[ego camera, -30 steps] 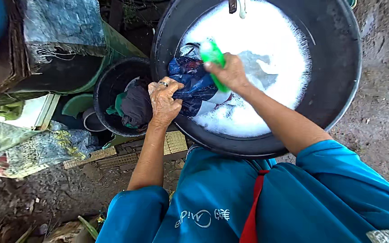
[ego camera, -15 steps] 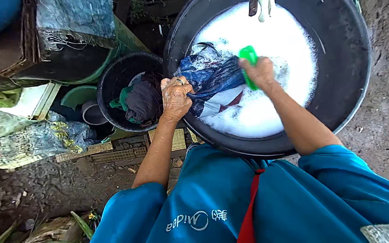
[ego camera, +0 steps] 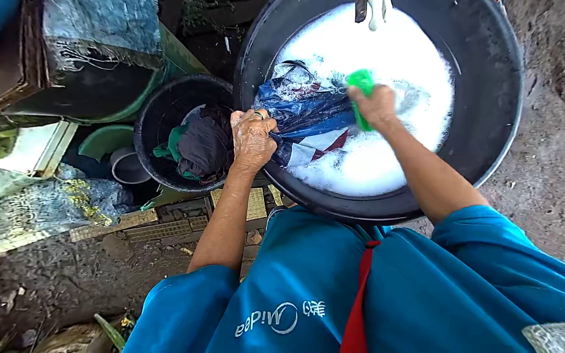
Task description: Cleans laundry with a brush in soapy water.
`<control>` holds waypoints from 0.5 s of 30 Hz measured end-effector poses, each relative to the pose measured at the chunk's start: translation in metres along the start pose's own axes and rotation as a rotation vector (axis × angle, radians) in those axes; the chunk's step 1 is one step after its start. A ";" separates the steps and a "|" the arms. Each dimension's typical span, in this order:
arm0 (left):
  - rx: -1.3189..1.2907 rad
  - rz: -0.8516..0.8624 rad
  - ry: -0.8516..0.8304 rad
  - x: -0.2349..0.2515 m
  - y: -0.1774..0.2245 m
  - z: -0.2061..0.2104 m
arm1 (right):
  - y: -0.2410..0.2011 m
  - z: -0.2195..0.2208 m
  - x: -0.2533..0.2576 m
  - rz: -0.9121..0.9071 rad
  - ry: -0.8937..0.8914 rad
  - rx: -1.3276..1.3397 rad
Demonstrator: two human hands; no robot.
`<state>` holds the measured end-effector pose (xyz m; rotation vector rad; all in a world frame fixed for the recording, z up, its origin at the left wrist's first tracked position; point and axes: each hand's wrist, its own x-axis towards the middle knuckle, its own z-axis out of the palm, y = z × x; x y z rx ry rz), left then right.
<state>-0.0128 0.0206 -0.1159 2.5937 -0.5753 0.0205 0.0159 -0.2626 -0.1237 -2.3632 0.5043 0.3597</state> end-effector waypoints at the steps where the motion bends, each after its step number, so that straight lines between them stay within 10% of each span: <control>1: -0.001 0.004 0.000 0.000 0.001 0.000 | -0.024 0.015 -0.014 -0.081 -0.045 0.035; 5: 0.011 0.023 -0.005 -0.003 -0.002 -0.001 | -0.052 0.073 -0.027 -0.274 -0.274 -0.088; 11: 0.003 -0.009 -0.057 0.001 0.005 -0.005 | 0.029 0.021 0.023 0.024 -0.080 -0.115; 15: 0.010 -0.022 -0.077 0.002 0.003 -0.006 | -0.001 0.011 0.004 -0.024 -0.034 -0.002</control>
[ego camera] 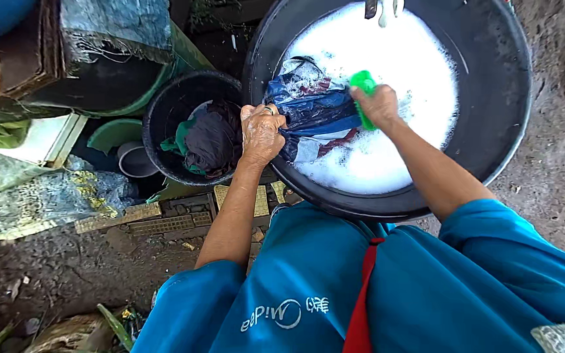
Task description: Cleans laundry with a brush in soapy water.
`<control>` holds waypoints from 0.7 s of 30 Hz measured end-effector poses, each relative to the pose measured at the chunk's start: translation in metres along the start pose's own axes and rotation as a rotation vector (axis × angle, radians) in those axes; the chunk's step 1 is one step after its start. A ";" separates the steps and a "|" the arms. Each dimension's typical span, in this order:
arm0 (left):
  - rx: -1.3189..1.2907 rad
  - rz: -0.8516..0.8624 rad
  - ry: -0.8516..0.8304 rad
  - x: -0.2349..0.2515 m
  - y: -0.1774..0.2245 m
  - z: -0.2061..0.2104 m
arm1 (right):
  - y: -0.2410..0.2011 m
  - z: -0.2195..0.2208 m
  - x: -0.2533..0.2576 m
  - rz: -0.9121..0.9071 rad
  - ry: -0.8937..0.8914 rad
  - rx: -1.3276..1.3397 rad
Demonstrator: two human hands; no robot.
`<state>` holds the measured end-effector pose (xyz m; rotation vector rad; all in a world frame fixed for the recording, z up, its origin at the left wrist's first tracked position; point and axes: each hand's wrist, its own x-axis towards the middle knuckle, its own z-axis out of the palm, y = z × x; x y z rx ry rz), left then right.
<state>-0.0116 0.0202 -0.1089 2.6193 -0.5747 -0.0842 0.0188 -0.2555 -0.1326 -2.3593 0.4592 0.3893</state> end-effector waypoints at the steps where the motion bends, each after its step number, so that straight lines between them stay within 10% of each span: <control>1: -0.004 0.008 0.006 0.000 0.000 0.000 | -0.023 0.011 -0.014 -0.096 -0.041 0.019; 5: 0.000 0.033 0.032 -0.003 -0.002 0.002 | -0.061 0.064 -0.036 -0.310 -0.279 -0.149; 12: 0.018 -0.038 -0.030 0.001 0.004 -0.001 | 0.059 -0.021 0.019 0.136 -0.052 -0.254; 21: 0.021 0.000 0.001 -0.004 0.001 0.002 | -0.055 0.064 -0.021 -0.286 -0.241 -0.192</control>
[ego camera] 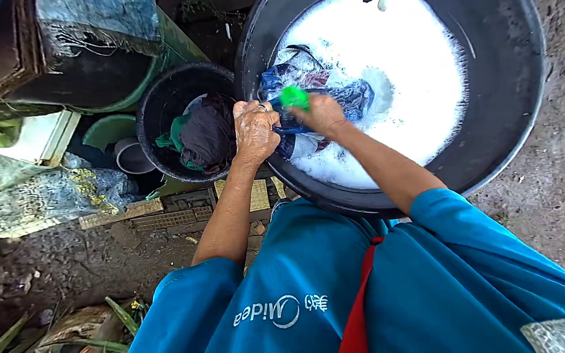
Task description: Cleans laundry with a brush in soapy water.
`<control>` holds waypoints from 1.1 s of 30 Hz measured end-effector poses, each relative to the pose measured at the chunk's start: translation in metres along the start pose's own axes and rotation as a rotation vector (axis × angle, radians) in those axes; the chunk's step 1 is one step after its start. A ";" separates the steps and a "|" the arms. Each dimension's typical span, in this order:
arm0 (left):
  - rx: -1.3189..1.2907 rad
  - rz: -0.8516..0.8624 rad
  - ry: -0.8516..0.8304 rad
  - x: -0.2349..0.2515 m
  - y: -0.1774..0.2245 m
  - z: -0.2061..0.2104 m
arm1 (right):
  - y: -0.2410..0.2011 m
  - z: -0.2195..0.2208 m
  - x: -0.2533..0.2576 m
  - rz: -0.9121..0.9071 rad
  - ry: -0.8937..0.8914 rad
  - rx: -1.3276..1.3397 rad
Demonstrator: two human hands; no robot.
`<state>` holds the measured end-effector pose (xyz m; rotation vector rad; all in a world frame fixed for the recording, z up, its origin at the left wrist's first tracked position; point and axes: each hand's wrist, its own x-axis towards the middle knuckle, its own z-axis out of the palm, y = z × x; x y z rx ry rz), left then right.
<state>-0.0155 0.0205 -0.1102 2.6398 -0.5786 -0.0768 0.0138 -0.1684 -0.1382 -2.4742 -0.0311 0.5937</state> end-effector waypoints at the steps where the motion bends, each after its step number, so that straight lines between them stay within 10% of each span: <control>1: -0.003 0.002 -0.002 0.000 0.000 -0.001 | 0.022 -0.007 0.008 0.056 0.023 -0.010; 6: 0.009 0.000 0.001 0.004 0.002 0.000 | 0.099 -0.062 0.014 0.351 0.170 -0.014; 13: 0.004 0.001 0.018 0.002 0.000 0.001 | -0.024 -0.003 -0.012 -0.035 0.027 0.076; 21: 0.008 -0.015 -0.008 0.005 0.001 0.000 | 0.132 -0.063 -0.004 0.410 0.198 -0.017; 28: 0.016 -0.004 0.015 0.002 0.000 0.001 | -0.006 -0.007 -0.011 -0.018 0.075 0.084; 33: 0.003 -0.020 -0.020 0.002 0.001 -0.002 | 0.053 -0.027 0.026 0.133 0.089 -0.023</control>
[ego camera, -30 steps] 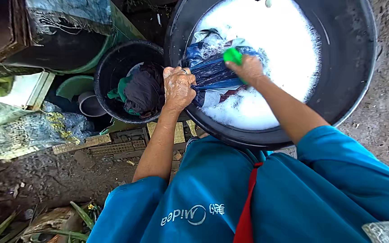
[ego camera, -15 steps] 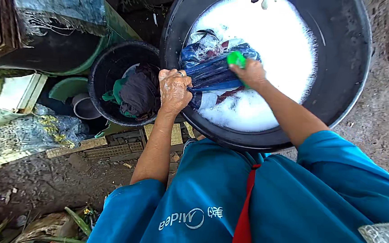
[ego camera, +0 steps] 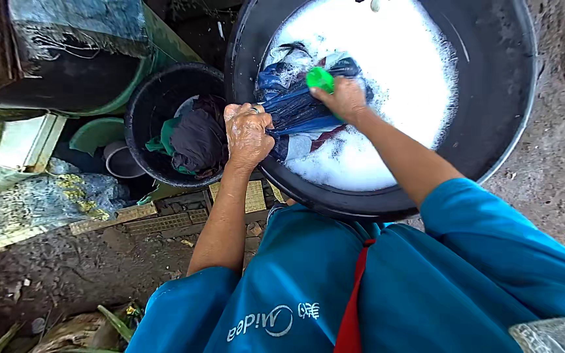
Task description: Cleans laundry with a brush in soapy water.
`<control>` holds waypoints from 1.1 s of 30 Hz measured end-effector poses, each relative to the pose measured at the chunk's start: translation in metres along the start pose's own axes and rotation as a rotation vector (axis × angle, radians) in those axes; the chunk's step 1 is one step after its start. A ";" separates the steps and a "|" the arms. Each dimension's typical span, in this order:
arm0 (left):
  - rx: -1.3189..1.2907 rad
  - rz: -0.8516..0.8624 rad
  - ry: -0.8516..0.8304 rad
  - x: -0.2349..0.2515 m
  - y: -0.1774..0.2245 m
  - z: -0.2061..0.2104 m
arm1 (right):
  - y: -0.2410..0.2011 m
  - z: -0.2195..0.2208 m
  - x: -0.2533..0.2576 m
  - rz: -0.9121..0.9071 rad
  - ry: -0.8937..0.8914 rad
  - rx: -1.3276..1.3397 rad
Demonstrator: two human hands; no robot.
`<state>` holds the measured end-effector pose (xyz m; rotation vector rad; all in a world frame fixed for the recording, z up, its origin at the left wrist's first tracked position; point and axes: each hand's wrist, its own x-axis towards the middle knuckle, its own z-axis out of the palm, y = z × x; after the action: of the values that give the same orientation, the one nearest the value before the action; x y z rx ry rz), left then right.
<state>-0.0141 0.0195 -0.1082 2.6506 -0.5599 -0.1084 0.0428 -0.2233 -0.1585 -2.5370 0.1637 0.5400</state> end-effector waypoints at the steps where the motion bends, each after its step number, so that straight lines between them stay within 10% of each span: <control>1: -0.001 -0.005 -0.007 0.000 0.000 0.001 | 0.019 -0.011 0.005 0.068 0.033 -0.008; 5: 0.007 -0.018 0.015 0.002 0.000 0.001 | 0.047 -0.045 0.009 0.272 0.183 0.104; 11: 0.009 -0.004 0.033 0.001 -0.002 0.004 | -0.066 0.021 -0.047 -0.190 -0.044 0.108; 20: 0.002 -0.030 0.022 0.002 0.001 0.001 | 0.074 -0.043 -0.005 0.279 0.175 0.055; 27: 0.009 0.004 0.045 -0.001 -0.002 0.004 | -0.057 0.030 -0.041 -0.176 -0.044 0.110; 33: -0.005 -0.016 0.009 0.000 0.000 0.002 | 0.040 -0.017 0.001 0.145 0.086 0.051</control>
<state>-0.0144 0.0183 -0.1101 2.6498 -0.5350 -0.1027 0.0410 -0.2666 -0.1648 -2.5126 0.3908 0.4760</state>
